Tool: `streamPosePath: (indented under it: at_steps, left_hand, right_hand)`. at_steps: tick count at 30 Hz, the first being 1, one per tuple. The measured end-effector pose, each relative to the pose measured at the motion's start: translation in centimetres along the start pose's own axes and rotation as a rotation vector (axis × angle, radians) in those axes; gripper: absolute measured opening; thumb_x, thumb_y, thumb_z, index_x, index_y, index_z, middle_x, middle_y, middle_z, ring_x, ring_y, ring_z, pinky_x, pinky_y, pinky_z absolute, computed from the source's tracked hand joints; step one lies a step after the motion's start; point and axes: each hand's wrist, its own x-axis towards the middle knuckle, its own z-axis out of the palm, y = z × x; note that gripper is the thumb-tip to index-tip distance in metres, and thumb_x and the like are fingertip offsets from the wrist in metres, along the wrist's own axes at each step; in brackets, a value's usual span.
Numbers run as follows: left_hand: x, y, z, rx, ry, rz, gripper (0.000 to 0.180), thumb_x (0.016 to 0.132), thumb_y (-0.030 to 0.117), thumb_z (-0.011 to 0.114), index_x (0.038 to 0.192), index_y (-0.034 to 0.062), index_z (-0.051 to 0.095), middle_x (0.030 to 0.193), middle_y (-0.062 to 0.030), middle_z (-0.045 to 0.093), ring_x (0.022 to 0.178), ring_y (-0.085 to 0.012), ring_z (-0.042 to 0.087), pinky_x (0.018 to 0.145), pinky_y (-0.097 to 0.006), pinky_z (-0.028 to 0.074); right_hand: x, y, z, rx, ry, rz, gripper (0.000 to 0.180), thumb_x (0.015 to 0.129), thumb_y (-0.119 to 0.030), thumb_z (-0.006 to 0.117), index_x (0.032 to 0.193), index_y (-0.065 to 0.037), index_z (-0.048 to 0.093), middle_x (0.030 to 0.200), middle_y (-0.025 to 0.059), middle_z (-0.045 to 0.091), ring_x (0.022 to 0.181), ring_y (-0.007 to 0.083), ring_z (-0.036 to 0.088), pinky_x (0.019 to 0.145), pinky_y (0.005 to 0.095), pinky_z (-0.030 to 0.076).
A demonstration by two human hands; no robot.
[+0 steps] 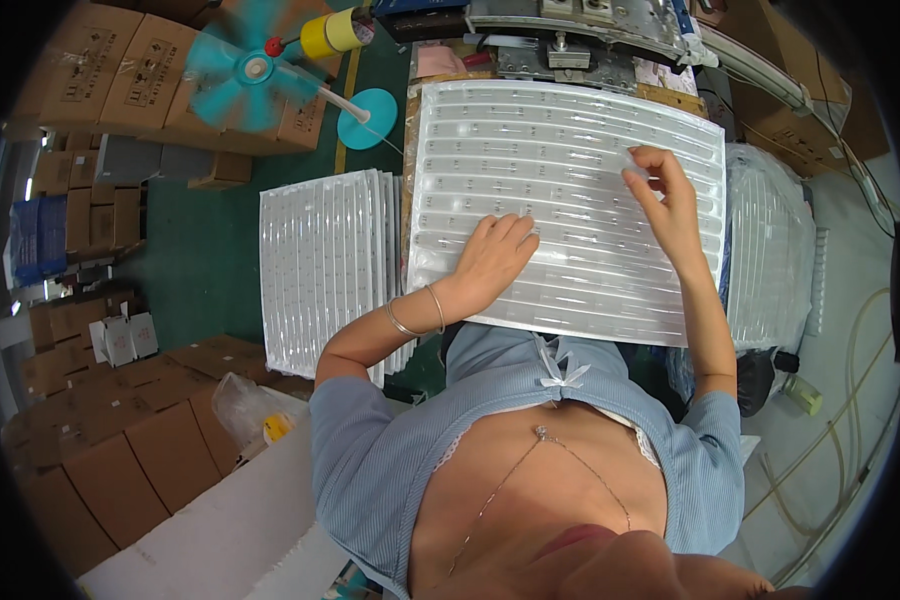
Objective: The person repeatedly picks up small transparent plastic components and places them into a larger white plastic tray with a grid of slots. They then move the filled tray to a stack on the right side of the workspace. The process is repetitive and involves handling the components one by one.
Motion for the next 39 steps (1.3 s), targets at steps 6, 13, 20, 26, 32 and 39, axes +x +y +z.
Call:
streamPosePath:
  at_steps: [6,13,20,26,32,39]
  left_hand:
    - [-0.3,-1.0,-2.6,-0.082,-0.254,-0.101,0.034,0.077,0.007,0.059,0.111,0.0059,0.057,0.105,-0.0097,0.055,0.100,-0.0258,0.050,0.085,-0.036,0.037]
    - [8.5,-6.3,-5.3,-0.134,0.418,-0.231,0.028,0.081,0.011,0.061,0.108,0.0058,0.061,0.093,-0.0109,0.062,0.088,-0.0290,0.056,0.079,-0.038,0.042]
    - [23.9,-10.1,-6.1,0.360,0.821,-0.220,0.035,0.082,0.036,0.062,0.112,0.0175,0.063,0.099,-0.0084,0.060,0.096,-0.0238,0.049,0.082,-0.041,0.033]
    - [26.9,-11.8,-7.5,0.347,0.742,-0.116,0.028,0.078,0.036,0.066,0.097,0.0158,0.067,0.085,-0.0058,0.062,0.081,-0.0230,0.053,0.076,-0.038,0.035]
    - [12.7,-10.8,-9.3,-0.314,0.897,-0.423,0.016,0.085,0.021,0.063,0.094,0.0084,0.064,0.076,-0.0045,0.059,0.064,-0.0161,0.050,0.060,-0.030,0.040]
    - [-3.6,-8.5,-9.2,-1.135,1.018,-0.975,0.023,0.094,0.023,0.043,0.086,0.0050,0.054,0.084,-0.0089,0.060,0.074,-0.0142,0.056,0.064,-0.025,0.045]
  right_hand:
    - [0.7,0.8,-2.7,0.014,0.146,0.178,0.022,0.085,-0.015,0.064,0.102,-0.003,0.060,0.107,0.0043,0.061,0.080,0.0084,0.054,0.069,0.0217,0.046]
    - [4.5,1.4,-4.6,0.172,0.294,0.042,0.024,0.087,-0.012,0.060,0.109,-0.002,0.060,0.109,0.0044,0.058,0.091,0.0114,0.057,0.070,0.0237,0.050]
    - [10.4,-0.5,-4.5,-0.025,0.371,-0.055,0.026,0.085,-0.010,0.062,0.110,-0.003,0.059,0.105,0.0074,0.063,0.088,0.0148,0.063,0.076,0.0263,0.051]
    - [17.6,-2.5,-1.0,-0.307,0.452,-0.388,0.027,0.082,-0.016,0.067,0.107,-0.010,0.060,0.103,0.0074,0.064,0.085,0.0205,0.064,0.073,0.0328,0.050]
    - [22.2,-2.0,0.4,-0.982,0.360,-0.510,0.027,0.081,-0.017,0.066,0.105,-0.005,0.061,0.103,0.0114,0.063,0.087,0.0258,0.062,0.075,0.0330,0.047]
    - [20.0,-0.8,-0.5,-0.661,0.545,-0.608,0.029,0.080,-0.018,0.067,0.106,-0.008,0.061,0.099,0.0093,0.063,0.091,0.0261,0.060,0.076,0.0361,0.045]
